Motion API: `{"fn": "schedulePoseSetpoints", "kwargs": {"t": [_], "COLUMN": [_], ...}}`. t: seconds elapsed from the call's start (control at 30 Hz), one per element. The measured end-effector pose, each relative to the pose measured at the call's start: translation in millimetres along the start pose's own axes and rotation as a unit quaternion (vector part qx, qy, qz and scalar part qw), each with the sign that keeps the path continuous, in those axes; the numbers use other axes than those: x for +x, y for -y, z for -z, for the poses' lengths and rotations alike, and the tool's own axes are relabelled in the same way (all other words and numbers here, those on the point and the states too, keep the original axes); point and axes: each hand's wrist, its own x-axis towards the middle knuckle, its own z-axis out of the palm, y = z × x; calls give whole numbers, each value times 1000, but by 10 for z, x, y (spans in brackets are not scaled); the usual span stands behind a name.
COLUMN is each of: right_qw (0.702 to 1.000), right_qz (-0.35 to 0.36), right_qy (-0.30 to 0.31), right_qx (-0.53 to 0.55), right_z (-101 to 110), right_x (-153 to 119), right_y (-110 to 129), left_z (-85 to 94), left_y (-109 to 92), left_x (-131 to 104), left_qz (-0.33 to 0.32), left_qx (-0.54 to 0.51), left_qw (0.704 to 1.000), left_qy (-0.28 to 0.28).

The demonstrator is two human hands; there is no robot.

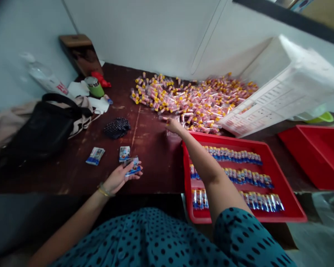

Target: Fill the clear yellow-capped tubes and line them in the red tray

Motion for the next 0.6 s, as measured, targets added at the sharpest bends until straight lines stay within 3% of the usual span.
{"fn": "schedulePoseSetpoints", "kwargs": {"t": [0.07, 0.13, 0.23, 0.3, 0.4, 0.6], "right_qw": [994, 964, 921, 926, 938, 939], "right_qz": [82, 212, 318, 307, 278, 274], "right_qy": [37, 70, 58, 22, -14, -4], "right_qx": [60, 145, 217, 218, 208, 209], "right_z": [-90, -205, -374, -449, -481, -443], "right_x": [-374, -806, -1395, -1659, -1849, -2001], "right_y": [98, 233, 435, 509, 497, 326], "left_z": [-11, -73, -222, -317, -400, -420], "left_y": [25, 72, 150, 180, 170, 90], "left_x": [-12, -4, 12, 2, -47, -125], "left_qz": [-10, -37, -84, -106, -97, -36], "left_qx": [2, 16, 29, 35, 52, 166], "left_qw": [1000, 998, 991, 988, 992, 983], "left_qy": [-20, -57, -104, -103, -56, 67]}}
